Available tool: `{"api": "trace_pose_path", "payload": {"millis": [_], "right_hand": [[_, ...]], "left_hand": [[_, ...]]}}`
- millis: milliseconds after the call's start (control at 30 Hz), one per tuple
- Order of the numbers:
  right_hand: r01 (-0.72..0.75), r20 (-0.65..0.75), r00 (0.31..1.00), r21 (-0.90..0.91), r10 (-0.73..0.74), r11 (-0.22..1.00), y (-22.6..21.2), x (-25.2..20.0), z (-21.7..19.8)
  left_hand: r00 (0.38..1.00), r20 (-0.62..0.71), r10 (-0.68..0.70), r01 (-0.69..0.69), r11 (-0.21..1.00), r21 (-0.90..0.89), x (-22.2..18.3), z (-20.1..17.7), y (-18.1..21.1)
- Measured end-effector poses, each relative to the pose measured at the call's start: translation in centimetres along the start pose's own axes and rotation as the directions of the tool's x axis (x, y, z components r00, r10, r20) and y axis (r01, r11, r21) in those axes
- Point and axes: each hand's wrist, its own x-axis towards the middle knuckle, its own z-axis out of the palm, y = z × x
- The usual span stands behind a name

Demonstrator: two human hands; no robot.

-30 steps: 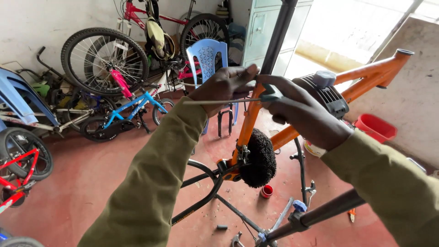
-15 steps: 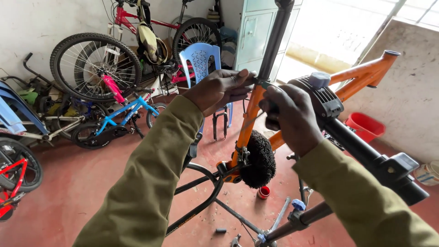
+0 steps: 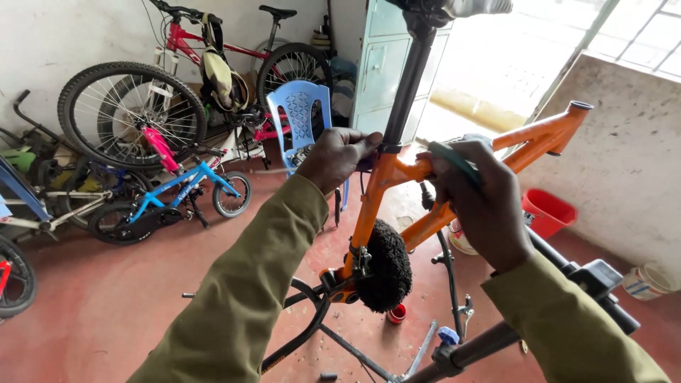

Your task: Cleaning a bicycle frame with a cloth and performing maintenance on the headset using a hex tool.

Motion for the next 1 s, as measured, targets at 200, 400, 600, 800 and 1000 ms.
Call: {"api": "trace_pose_path", "payload": {"millis": [200, 400, 600, 800, 1000], "right_hand": [[-0.192, -0.188, 0.918, 0.558, 0.349, 0.807, -1.3, -0.6, -1.4], [0.038, -0.450, 0.875, 0.425, 0.175, 0.904, -2.0, -3.5, 0.0], [0.087, -0.514, 0.836, 0.471, 0.192, 0.878, -0.9, -4.6, 1.0], [0.060, -0.505, 0.843, 0.430, 0.185, 0.901, -0.7, -4.5, 1.5], [0.012, -0.522, 0.833, 0.346, 0.182, 0.938, -1.3, -4.7, 1.9]], "left_hand": [[0.996, 0.015, -0.087, 0.087, 0.994, -0.068, -1.1, 0.7, 1.6], [0.992, -0.119, -0.043, 0.025, 0.988, -0.150, -2.2, 1.0, 0.9], [0.960, -0.217, 0.177, -0.188, 0.982, -0.034, -4.1, 2.7, 1.0], [0.933, -0.317, 0.169, -0.177, 0.984, 0.003, -4.2, 3.3, 0.6], [0.910, -0.353, 0.219, -0.184, 0.974, 0.130, -4.4, 3.9, 0.9]]}}
